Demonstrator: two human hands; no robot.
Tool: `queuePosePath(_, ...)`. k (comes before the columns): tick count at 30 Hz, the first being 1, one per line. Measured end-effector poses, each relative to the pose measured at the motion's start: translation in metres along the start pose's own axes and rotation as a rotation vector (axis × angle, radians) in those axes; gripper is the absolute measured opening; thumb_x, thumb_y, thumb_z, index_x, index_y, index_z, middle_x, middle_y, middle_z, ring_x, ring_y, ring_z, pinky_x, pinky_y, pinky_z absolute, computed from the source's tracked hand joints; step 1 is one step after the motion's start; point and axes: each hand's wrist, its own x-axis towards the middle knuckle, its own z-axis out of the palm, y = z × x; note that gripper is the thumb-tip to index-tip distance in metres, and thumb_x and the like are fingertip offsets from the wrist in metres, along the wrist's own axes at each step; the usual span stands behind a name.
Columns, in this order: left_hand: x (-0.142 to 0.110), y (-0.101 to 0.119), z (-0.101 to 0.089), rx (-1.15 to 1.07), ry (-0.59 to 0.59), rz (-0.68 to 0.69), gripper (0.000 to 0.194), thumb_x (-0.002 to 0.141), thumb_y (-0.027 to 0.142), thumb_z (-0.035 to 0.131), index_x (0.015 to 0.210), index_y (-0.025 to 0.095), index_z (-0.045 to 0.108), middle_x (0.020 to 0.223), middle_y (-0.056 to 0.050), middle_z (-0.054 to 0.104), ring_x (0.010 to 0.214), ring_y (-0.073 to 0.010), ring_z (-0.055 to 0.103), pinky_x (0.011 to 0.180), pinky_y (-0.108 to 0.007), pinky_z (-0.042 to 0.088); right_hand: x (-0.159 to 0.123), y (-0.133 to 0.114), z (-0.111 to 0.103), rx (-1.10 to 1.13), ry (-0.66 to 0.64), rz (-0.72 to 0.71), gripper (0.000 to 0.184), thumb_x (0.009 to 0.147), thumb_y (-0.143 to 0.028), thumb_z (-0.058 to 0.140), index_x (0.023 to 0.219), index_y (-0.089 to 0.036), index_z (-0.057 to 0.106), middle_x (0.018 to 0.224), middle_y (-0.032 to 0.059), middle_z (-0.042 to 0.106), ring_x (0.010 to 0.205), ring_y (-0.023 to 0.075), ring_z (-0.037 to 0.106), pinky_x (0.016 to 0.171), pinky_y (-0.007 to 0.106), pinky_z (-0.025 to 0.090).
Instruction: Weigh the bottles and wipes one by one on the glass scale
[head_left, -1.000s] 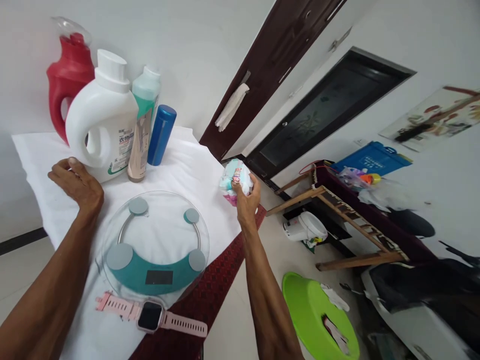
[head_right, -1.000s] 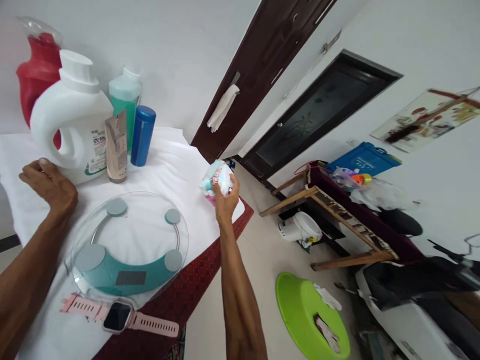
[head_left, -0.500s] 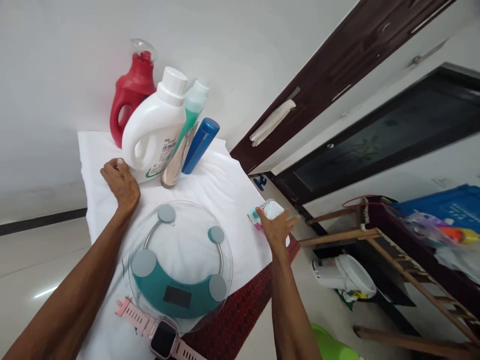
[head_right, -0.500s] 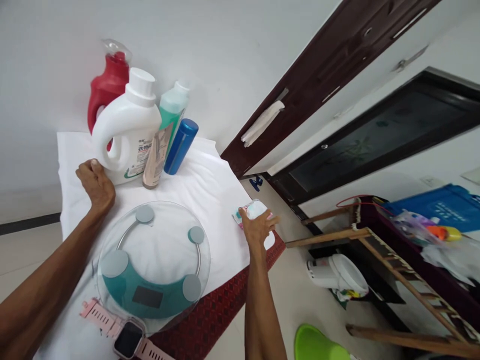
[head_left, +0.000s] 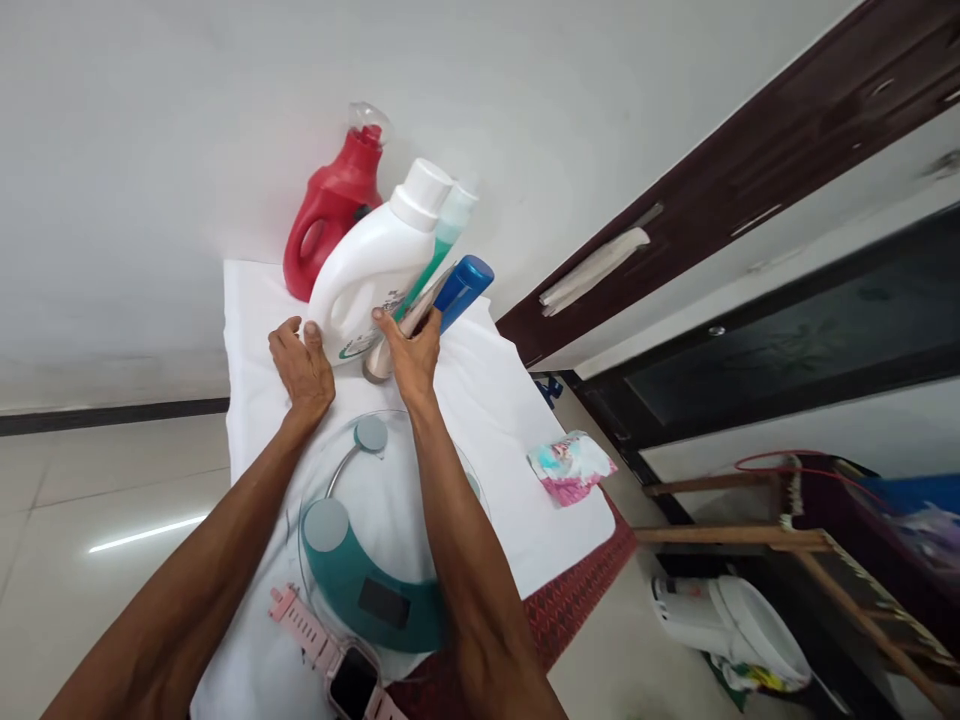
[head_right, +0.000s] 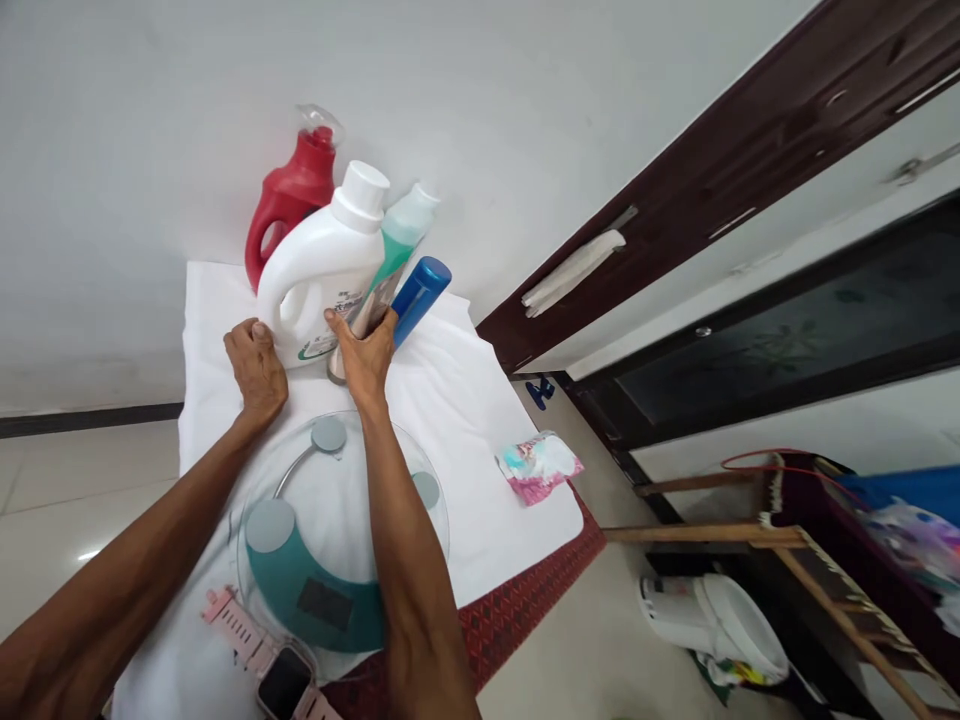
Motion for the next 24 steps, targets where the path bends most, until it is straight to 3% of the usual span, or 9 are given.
queuePosePath(3, -0.002, -0.001, 0.001, -0.008, -0.001, -0.008, 0.05, 0.112, 0.053, 0.031, 0.126, 0.016, 0.062, 0.133, -0.022, 0.063, 0.131, -0.0334, 0.056, 0.12, -0.055, 0.042, -0.001, 0.0, -0.006, 0.056, 0.075, 0.052, 0.079, 0.069, -0.066, 0.091, 0.126, -0.019, 0.061, 0.127, 0.013, 0.073, 0.118, 0.0294, 0.071, 0.111, 0.053, 0.055)
queuePosePath(7, -0.003, 0.003, -0.001, 0.001, -0.026, -0.011, 0.049, 0.112, 0.05, 0.03, 0.126, 0.017, 0.062, 0.134, -0.022, 0.063, 0.131, -0.0334, 0.057, 0.121, -0.055, 0.042, -0.019, -0.024, -0.044, 0.068, 0.164, -0.043, 0.07, 0.068, -0.063, 0.093, 0.117, -0.024, 0.062, 0.117, 0.0059, 0.073, 0.106, 0.024, 0.071, 0.105, 0.047, 0.059)
queuePosePath(10, -0.004, 0.006, -0.004, 0.019, -0.041, -0.007, 0.051, 0.113, 0.049, 0.027, 0.128, 0.015, 0.062, 0.135, -0.022, 0.063, 0.131, -0.0322, 0.057, 0.122, -0.051, 0.041, -0.046, -0.046, -0.085, 0.067, 0.16, -0.106, 0.069, 0.07, -0.06, 0.094, 0.122, -0.024, 0.065, 0.117, 0.0054, 0.072, 0.107, 0.0245, 0.073, 0.105, 0.047, 0.06)
queuePosePath(15, -0.004, 0.009, -0.004, 0.041, -0.063, 0.004, 0.051, 0.115, 0.047, 0.026, 0.131, 0.015, 0.062, 0.137, -0.02, 0.062, 0.134, -0.0305, 0.056, 0.123, -0.05, 0.039, -0.114, -0.058, -0.136, 0.03, 0.078, 0.024, 0.06, 0.076, -0.056, 0.092, 0.121, -0.024, 0.068, 0.118, 0.0068, 0.074, 0.11, 0.0289, 0.074, 0.103, 0.053, 0.061)
queuePosePath(19, -0.005, 0.015, -0.004, 0.066, -0.095, -0.043, 0.044, 0.116, 0.043, 0.033, 0.14, 0.016, 0.057, 0.145, -0.019, 0.058, 0.142, -0.0297, 0.052, 0.125, -0.05, 0.034, -0.156, -0.054, -0.15, 0.046, 0.087, 0.099, 0.063, 0.073, -0.05, 0.095, 0.123, -0.025, 0.066, 0.121, 0.0075, 0.075, 0.112, 0.0303, 0.074, 0.103, 0.055, 0.061)
queuePosePath(24, -0.005, 0.028, -0.008, 0.096, -0.136, -0.074, 0.044, 0.117, 0.034, 0.038, 0.145, 0.003, 0.05, 0.15, -0.027, 0.053, 0.143, -0.0295, 0.046, 0.126, -0.05, 0.028, -0.171, -0.057, -0.148, 0.069, 0.089, 0.105, 0.072, 0.068, -0.048, 0.098, 0.127, -0.026, 0.065, 0.126, 0.0084, 0.073, 0.118, 0.0311, 0.071, 0.106, 0.056, 0.06)
